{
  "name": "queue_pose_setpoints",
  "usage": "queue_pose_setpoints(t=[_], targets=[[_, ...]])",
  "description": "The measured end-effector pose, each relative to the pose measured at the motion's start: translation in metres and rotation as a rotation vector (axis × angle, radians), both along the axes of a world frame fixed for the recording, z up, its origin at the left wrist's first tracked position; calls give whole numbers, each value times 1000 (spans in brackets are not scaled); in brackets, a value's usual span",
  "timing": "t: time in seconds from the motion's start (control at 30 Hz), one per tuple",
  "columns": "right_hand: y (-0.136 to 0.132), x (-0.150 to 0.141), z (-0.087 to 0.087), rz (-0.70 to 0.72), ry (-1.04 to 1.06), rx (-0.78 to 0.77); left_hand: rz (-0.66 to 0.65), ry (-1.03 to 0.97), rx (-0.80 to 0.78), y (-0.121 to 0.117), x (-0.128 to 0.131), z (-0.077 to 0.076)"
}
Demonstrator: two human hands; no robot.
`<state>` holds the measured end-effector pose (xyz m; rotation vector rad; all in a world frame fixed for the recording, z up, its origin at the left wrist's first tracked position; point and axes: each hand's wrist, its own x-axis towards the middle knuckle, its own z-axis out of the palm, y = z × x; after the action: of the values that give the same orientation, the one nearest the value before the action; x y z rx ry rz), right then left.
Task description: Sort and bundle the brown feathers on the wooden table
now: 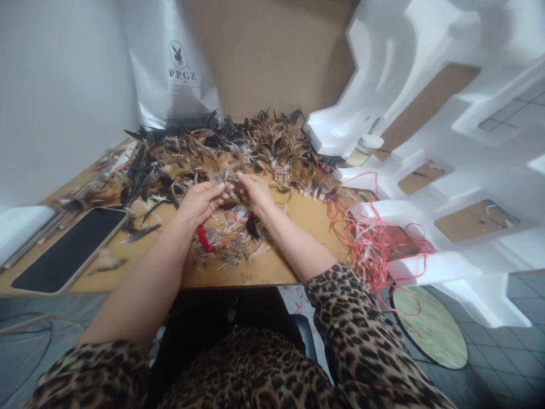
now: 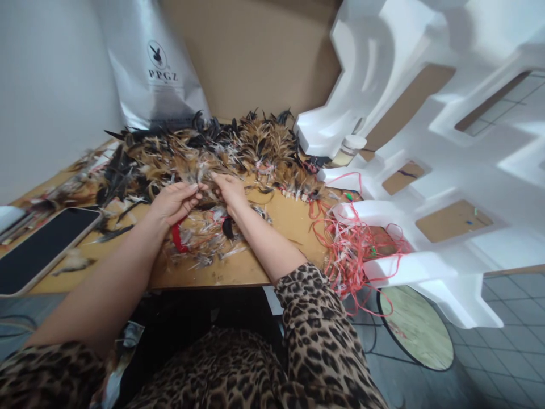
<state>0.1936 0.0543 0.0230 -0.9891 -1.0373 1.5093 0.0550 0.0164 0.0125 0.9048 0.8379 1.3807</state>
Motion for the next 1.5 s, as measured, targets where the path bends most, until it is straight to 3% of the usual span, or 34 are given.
queue_pose_setpoints(t=[0.17, 0.43, 0.7, 0.97, 1.07, 1.23, 1.5], targets=[[-4, -2, 0, 172, 16, 5, -60, 87, -25, -4, 6, 0], [4, 5, 2, 131, 70, 56, 43, -148, -137, 4, -3, 1], [-3, -1, 0, 112, -16, 183, -28, -24, -139, 1, 2, -1], [-6, -1, 2, 134, -120, 245, 5, 130, -70, -1, 2, 1], [4, 9, 1, 128, -268, 354, 64, 116, -58, -1, 1, 3], [20, 30, -3, 265, -783, 537, 164, 15, -27, 2, -2, 4], [9, 24, -6, 288, -1183, 709, 217, -26, -44, 1, 0, 7]])
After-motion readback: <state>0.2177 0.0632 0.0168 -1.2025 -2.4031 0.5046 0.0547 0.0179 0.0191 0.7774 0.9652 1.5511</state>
